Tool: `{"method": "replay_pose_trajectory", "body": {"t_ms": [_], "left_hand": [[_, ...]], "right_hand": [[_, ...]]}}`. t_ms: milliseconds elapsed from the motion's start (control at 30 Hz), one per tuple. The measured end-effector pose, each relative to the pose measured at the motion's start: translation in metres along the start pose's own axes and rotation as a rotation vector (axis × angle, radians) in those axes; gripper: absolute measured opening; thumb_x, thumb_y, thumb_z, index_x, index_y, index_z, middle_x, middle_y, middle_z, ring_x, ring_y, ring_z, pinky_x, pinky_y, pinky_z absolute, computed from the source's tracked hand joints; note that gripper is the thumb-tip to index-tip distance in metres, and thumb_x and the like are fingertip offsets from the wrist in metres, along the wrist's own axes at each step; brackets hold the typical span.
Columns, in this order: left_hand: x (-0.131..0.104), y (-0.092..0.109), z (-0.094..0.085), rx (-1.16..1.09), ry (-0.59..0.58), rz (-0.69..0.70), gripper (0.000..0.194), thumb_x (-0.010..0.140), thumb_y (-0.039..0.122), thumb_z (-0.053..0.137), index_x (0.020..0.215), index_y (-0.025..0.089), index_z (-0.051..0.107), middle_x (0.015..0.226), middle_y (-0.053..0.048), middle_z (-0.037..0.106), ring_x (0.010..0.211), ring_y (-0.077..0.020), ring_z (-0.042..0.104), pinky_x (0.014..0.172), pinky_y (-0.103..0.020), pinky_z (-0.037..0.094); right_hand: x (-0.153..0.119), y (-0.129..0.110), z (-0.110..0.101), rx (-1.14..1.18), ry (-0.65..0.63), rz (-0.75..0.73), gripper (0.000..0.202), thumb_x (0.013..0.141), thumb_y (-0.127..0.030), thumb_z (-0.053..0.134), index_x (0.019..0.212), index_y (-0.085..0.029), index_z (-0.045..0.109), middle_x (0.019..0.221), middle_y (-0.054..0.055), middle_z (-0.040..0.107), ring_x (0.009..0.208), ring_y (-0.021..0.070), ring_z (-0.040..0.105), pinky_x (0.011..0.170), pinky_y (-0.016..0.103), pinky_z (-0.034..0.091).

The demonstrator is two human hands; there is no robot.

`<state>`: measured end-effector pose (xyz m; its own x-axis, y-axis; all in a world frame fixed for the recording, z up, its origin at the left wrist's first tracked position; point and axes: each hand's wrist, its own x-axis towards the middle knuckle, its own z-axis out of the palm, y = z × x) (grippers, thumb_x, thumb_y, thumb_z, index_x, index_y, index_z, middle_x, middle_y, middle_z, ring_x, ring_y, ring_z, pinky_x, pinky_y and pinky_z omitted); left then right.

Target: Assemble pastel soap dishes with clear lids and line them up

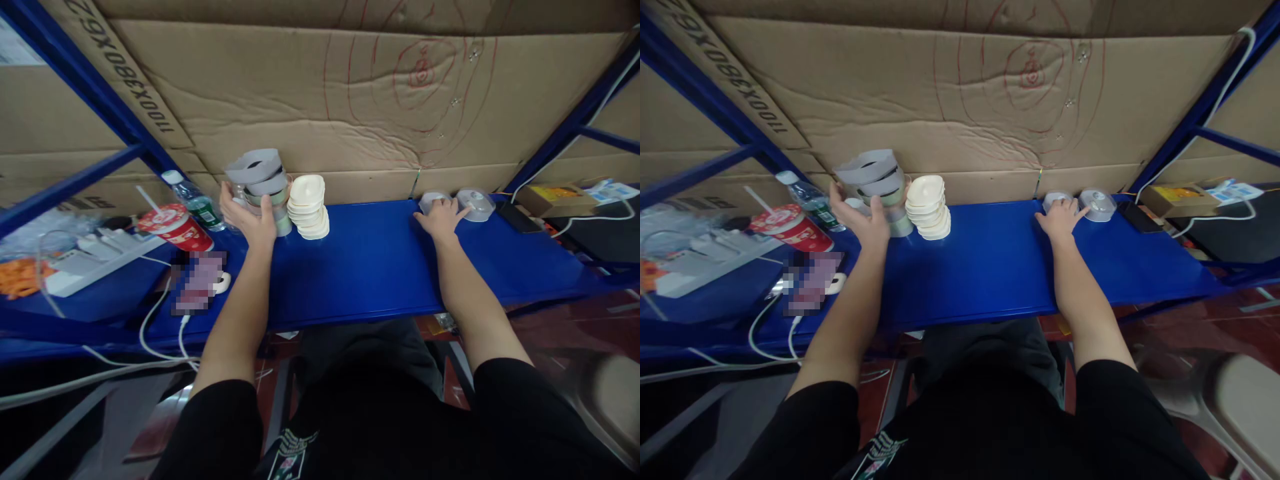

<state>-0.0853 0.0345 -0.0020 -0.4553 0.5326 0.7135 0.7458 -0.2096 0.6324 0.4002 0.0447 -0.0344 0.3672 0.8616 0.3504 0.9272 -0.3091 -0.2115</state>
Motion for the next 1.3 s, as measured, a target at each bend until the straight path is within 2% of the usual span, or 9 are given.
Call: {"method": "replay_pose_trajectory", "body": {"t_ms": [200, 400, 533, 633, 800, 900, 1033, 1200, 1300], "left_hand": [[-0.003, -0.003, 0.003, -0.059, 0.051, 0.145, 0.093, 0.099, 0.065, 0.061, 0.17, 0.015, 0.029, 0.168, -0.026, 0.039, 0.162, -0.0383, 0.034, 0.134, -0.056, 0.024], [-0.018, 0.005, 0.009, -0.119, 0.105, 0.475, 0.077, 0.099, 0.072, 0.051, 0.152, 0.017, 0.045, 0.146, -0.021, 0.059, 0.142, -0.0356, 0.057, 0.124, -0.059, 0.04], [-0.036, 0.028, 0.014, -0.201, -0.173, 0.657, 0.049, 0.102, 0.06, 0.054, 0.13, 0.021, 0.063, 0.122, -0.016, 0.073, 0.119, -0.0328, 0.07, 0.11, -0.054, 0.052], [-0.048, 0.045, 0.017, -0.217, -0.462, 0.719, 0.046, 0.101, 0.056, 0.061, 0.13, 0.02, 0.067, 0.123, -0.015, 0.075, 0.119, -0.0325, 0.071, 0.107, -0.051, 0.056], [-0.059, 0.054, 0.019, -0.199, -0.724, 0.693, 0.07, 0.098, 0.06, 0.071, 0.152, 0.017, 0.058, 0.146, -0.02, 0.065, 0.123, -0.0319, 0.07, 0.107, -0.047, 0.059], [-0.061, 0.052, 0.021, -0.223, -0.725, 0.687, 0.07, 0.101, 0.061, 0.069, 0.153, 0.016, 0.057, 0.144, -0.021, 0.067, 0.107, -0.0273, 0.074, 0.103, -0.045, 0.06], [-0.064, 0.055, 0.021, -0.268, -0.654, 0.668, 0.046, 0.11, 0.051, 0.055, 0.137, 0.017, 0.07, 0.114, -0.013, 0.078, 0.089, -0.0219, 0.073, 0.094, -0.04, 0.06], [-0.05, 0.054, 0.013, -0.245, -0.523, 0.47, 0.04, 0.107, 0.042, 0.054, 0.129, 0.017, 0.077, 0.1, -0.009, 0.08, 0.08, -0.0195, 0.07, 0.083, -0.034, 0.057], [-0.027, 0.041, 0.002, -0.208, -0.682, 0.319, 0.039, 0.101, 0.042, 0.06, 0.122, 0.017, 0.079, 0.086, -0.006, 0.079, 0.069, -0.018, 0.065, 0.072, -0.032, 0.054]], "right_hand": [[-0.021, -0.031, -0.008, 0.13, 0.057, -0.103, 0.074, 0.093, -0.068, 0.07, 0.146, -0.017, 0.065, 0.159, 0.029, 0.053, 0.148, 0.0518, 0.045, 0.118, 0.086, 0.026], [-0.021, -0.035, -0.007, 0.316, -0.091, -0.275, 0.056, 0.092, -0.048, 0.076, 0.141, -0.02, 0.073, 0.152, 0.023, 0.063, 0.139, 0.0458, 0.058, 0.113, 0.063, 0.051], [-0.026, -0.049, -0.008, 0.605, -0.095, -0.489, 0.053, 0.085, -0.05, 0.077, 0.129, -0.021, 0.079, 0.136, 0.017, 0.076, 0.128, 0.038, 0.07, 0.116, 0.058, 0.054], [-0.039, -0.067, -0.014, 0.81, -0.159, -0.546, 0.058, 0.085, -0.062, 0.077, 0.127, -0.023, 0.08, 0.133, 0.013, 0.08, 0.124, 0.0372, 0.074, 0.114, 0.059, 0.055], [-0.064, -0.09, -0.026, 1.102, -0.321, -0.554, 0.069, 0.085, -0.081, 0.075, 0.125, -0.025, 0.081, 0.126, 0.012, 0.083, 0.118, 0.035, 0.078, 0.107, 0.057, 0.062], [-0.075, -0.098, -0.029, 1.197, -0.398, -0.537, 0.073, 0.083, -0.086, 0.074, 0.122, -0.025, 0.081, 0.121, 0.011, 0.083, 0.11, 0.0339, 0.08, 0.088, 0.05, 0.069], [-0.08, -0.105, -0.026, 1.307, -0.578, -0.562, 0.085, 0.085, -0.095, 0.062, 0.133, -0.027, 0.075, 0.126, 0.012, 0.081, 0.111, 0.0347, 0.081, 0.075, 0.044, 0.069], [-0.076, -0.102, -0.017, 1.101, -0.494, -0.807, 0.113, 0.079, -0.099, 0.064, 0.167, -0.03, 0.047, 0.154, 0.017, 0.067, 0.142, 0.0404, 0.064, 0.115, 0.062, 0.055], [-0.073, -0.097, -0.014, 0.751, -0.514, -0.944, 0.123, 0.068, -0.091, 0.084, 0.168, -0.027, 0.049, 0.162, 0.019, 0.06, 0.15, 0.0464, 0.055, 0.126, 0.069, 0.042]]}}
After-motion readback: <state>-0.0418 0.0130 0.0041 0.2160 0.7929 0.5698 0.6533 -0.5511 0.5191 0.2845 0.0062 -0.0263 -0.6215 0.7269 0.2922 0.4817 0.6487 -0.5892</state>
